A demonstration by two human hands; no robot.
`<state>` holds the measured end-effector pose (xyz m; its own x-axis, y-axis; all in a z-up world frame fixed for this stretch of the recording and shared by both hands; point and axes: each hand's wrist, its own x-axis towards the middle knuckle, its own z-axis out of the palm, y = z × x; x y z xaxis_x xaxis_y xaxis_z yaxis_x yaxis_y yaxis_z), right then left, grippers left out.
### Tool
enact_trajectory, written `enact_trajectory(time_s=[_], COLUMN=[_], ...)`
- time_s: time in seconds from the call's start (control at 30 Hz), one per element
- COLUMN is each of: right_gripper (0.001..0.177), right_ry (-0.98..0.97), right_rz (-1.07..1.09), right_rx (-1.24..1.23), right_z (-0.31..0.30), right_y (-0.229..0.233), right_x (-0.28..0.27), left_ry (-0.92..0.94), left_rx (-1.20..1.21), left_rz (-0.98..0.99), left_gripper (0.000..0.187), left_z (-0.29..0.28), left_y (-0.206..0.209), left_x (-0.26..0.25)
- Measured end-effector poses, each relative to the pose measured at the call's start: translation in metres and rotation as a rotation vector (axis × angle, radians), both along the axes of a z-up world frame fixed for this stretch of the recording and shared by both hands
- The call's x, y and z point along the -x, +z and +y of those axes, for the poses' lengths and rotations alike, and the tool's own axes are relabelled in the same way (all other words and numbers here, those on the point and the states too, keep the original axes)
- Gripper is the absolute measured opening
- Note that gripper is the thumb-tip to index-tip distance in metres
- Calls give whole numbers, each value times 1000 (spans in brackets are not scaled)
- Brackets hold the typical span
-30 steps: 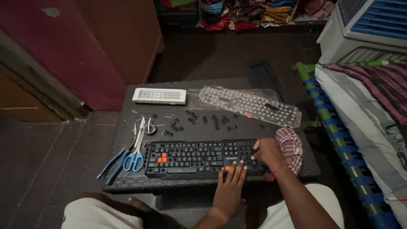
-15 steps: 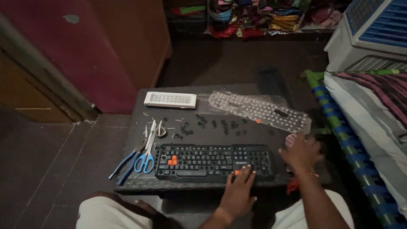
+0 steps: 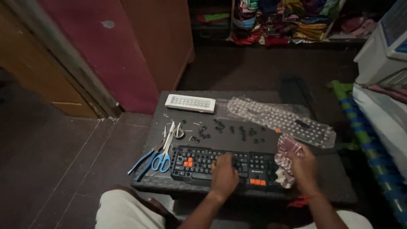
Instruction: The person cleans and reassembles a computer keyboard by hand using a cloth to wipe the keys and the base before inserting individual keycaps into their slots.
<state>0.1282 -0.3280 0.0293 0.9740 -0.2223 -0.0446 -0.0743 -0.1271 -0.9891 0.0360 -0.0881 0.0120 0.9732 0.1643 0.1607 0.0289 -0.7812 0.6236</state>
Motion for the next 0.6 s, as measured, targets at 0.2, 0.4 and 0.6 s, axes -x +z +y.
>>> enact_trajectory(time_s=[0.2, 0.4, 0.6], right_gripper=[32, 31, 33], right_ry=[-30, 24, 76], right_rz=[101, 85, 176], right_rx=[-377, -245, -148], right_z=[-12, 6, 20], right_y=[-50, -38, -21], right_x=[-36, -39, -40], left_ry=[-37, -79, -235], left_rx=[-88, -91, -182], left_rz=[56, -162, -269], left_gripper=[42, 29, 20], left_z=[14, 21, 32], left_y=[-18, -82, -88], left_x=[-65, -168, -195])
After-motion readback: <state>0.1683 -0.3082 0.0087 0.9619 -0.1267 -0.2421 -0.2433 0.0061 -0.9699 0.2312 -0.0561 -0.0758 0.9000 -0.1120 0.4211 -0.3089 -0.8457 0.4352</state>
